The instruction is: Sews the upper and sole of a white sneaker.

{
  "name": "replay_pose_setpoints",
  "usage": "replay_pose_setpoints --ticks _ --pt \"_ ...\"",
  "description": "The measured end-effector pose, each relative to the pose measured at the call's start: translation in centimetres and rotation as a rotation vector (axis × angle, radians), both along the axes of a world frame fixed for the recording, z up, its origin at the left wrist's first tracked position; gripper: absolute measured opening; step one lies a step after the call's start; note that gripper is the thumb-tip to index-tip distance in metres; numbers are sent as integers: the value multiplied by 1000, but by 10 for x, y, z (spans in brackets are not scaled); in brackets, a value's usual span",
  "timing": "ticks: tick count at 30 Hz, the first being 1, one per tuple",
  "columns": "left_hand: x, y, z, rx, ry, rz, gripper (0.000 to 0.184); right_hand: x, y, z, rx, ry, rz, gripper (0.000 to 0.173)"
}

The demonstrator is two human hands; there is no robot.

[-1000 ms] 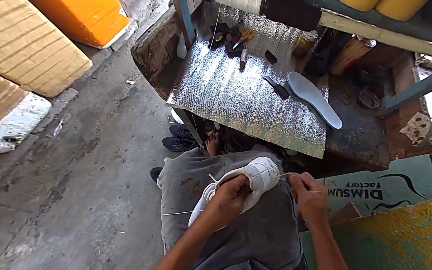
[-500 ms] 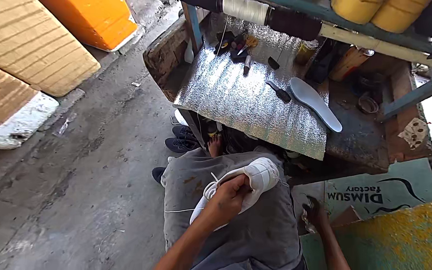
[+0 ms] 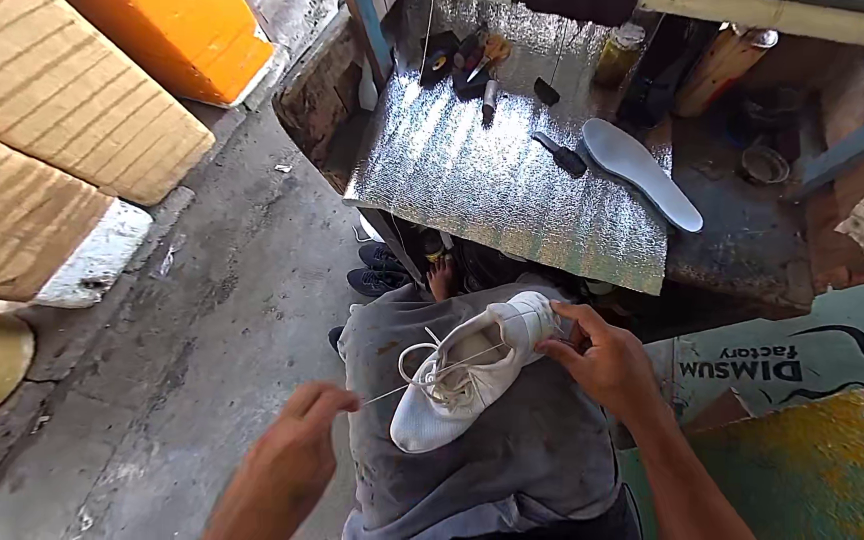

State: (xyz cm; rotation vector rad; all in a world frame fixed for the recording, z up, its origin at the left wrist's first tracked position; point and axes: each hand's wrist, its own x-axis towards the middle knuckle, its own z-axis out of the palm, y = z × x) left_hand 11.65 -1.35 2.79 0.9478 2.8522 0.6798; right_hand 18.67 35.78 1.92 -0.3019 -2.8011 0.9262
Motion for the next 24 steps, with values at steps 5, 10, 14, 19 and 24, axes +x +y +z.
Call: replay_pose_setpoints --ticks 5,10,14,19,24 --pt "6 -10 -17 431 -291 -225 21 9 4 21 33 4 -40 36" --pt "-2 40 9 1128 -809 -643 24 14 27 39 -841 82 166 24" --pt "-1 69 16 668 -304 -228 18 18 19 39 -915 184 108 21" --pt "9 90 14 128 217 -120 32 10 -15 36 169 -23 -132 62" --pt "21 88 11 21 235 -194 29 -7 -18 31 161 -16 -102 56"
